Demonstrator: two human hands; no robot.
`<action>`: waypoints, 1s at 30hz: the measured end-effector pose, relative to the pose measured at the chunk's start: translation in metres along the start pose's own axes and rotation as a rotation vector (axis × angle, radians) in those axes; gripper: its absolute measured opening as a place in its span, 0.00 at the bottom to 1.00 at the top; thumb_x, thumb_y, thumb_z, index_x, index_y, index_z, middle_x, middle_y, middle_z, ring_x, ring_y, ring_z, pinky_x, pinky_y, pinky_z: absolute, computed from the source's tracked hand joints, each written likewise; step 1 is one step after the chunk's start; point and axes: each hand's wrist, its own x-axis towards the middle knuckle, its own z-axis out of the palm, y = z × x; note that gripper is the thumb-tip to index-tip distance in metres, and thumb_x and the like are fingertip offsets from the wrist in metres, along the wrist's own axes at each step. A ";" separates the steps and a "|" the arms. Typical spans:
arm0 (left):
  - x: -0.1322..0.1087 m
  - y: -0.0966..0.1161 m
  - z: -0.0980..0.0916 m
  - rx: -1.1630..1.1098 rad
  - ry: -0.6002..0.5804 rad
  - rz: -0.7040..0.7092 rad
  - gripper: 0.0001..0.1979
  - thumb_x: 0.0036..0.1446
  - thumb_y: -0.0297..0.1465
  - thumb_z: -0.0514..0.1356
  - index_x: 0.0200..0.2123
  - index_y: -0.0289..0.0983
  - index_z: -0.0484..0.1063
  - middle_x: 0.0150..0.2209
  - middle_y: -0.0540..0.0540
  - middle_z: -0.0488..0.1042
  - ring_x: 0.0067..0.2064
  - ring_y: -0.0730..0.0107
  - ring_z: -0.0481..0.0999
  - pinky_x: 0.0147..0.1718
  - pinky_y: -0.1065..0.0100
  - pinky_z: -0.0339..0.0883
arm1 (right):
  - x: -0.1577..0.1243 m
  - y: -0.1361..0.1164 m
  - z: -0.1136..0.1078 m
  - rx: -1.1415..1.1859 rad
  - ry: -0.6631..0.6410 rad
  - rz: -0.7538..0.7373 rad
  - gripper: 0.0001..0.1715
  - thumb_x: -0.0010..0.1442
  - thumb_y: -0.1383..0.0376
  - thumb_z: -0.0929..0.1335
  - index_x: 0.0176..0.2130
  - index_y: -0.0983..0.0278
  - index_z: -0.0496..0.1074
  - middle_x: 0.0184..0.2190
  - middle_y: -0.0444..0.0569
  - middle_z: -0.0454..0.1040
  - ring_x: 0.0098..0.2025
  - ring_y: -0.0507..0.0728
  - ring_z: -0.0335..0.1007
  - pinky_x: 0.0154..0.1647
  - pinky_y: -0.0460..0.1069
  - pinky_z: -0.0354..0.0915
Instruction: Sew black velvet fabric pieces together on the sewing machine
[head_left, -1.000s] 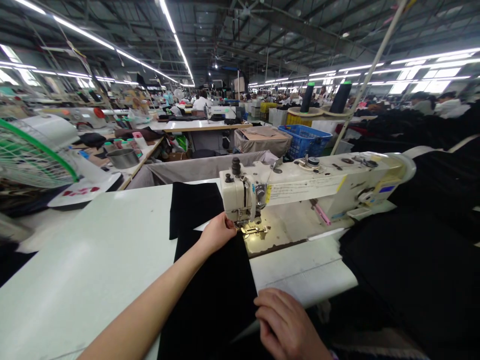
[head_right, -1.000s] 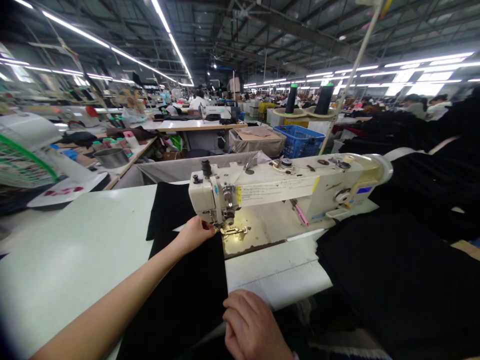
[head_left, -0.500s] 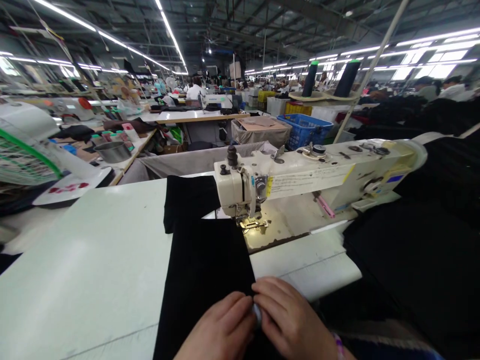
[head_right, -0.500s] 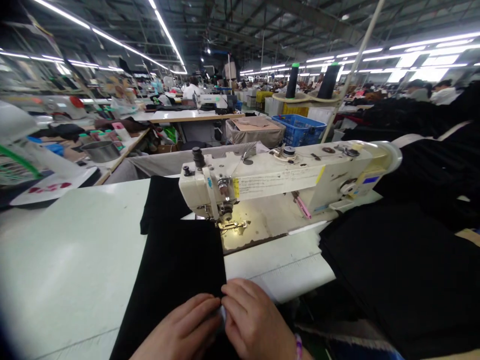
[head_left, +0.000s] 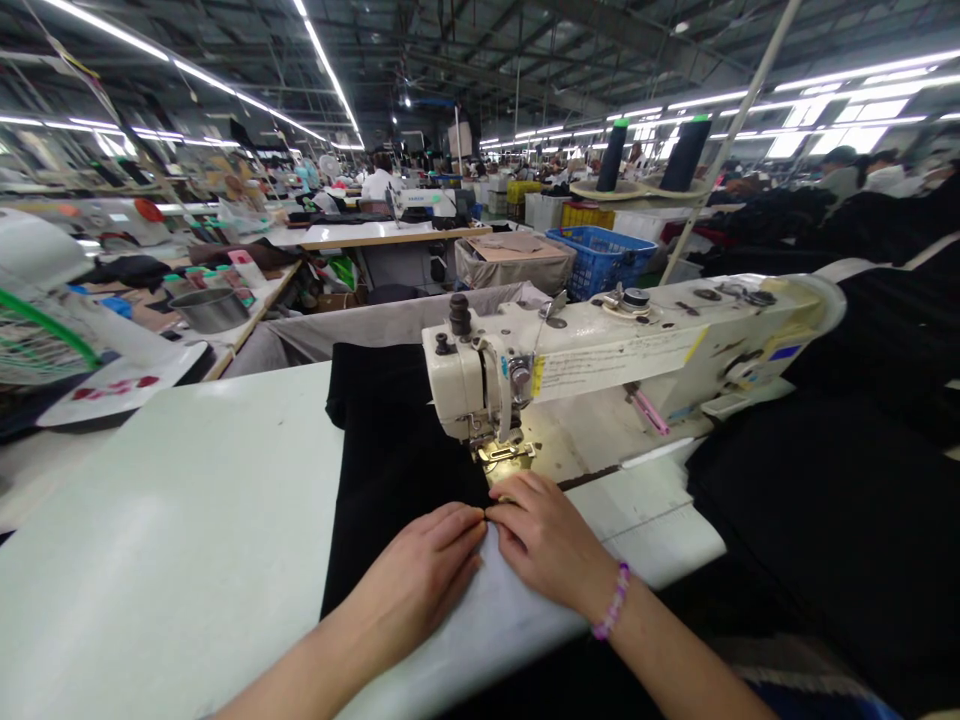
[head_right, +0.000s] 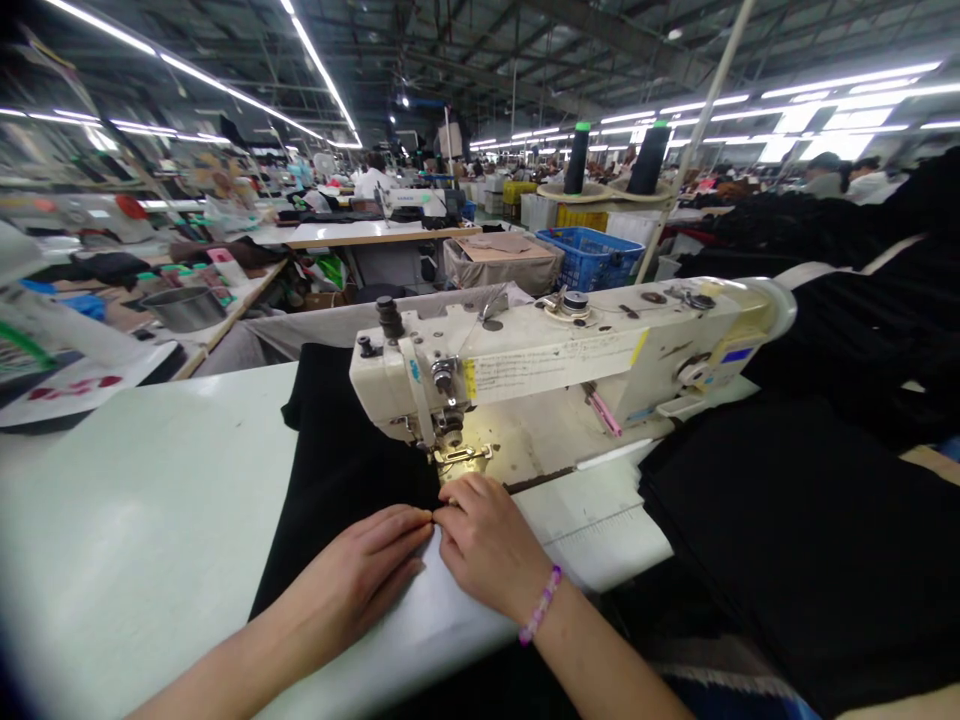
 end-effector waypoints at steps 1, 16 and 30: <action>0.002 -0.005 0.000 0.000 0.013 -0.002 0.13 0.66 0.26 0.55 0.51 0.34 0.74 0.47 0.40 0.78 0.49 0.59 0.79 0.49 0.58 0.78 | 0.005 0.002 0.000 -0.025 -0.011 0.009 0.12 0.60 0.75 0.68 0.40 0.63 0.78 0.42 0.51 0.75 0.48 0.60 0.67 0.51 0.56 0.67; 0.029 -0.055 -0.012 0.066 -0.043 -0.092 0.14 0.67 0.29 0.53 0.48 0.35 0.77 0.49 0.39 0.78 0.51 0.60 0.78 0.53 0.59 0.74 | 0.011 0.013 -0.021 -0.053 0.226 0.131 0.14 0.65 0.71 0.63 0.48 0.62 0.75 0.43 0.52 0.77 0.46 0.59 0.72 0.48 0.53 0.68; 0.025 -0.094 0.002 0.229 0.015 -0.531 0.23 0.68 0.37 0.52 0.63 0.37 0.66 0.67 0.35 0.63 0.69 0.38 0.58 0.62 0.33 0.53 | -0.162 0.129 -0.153 -0.301 0.184 0.928 0.17 0.42 0.47 0.62 0.23 0.56 0.70 0.28 0.57 0.79 0.29 0.69 0.78 0.37 0.62 0.72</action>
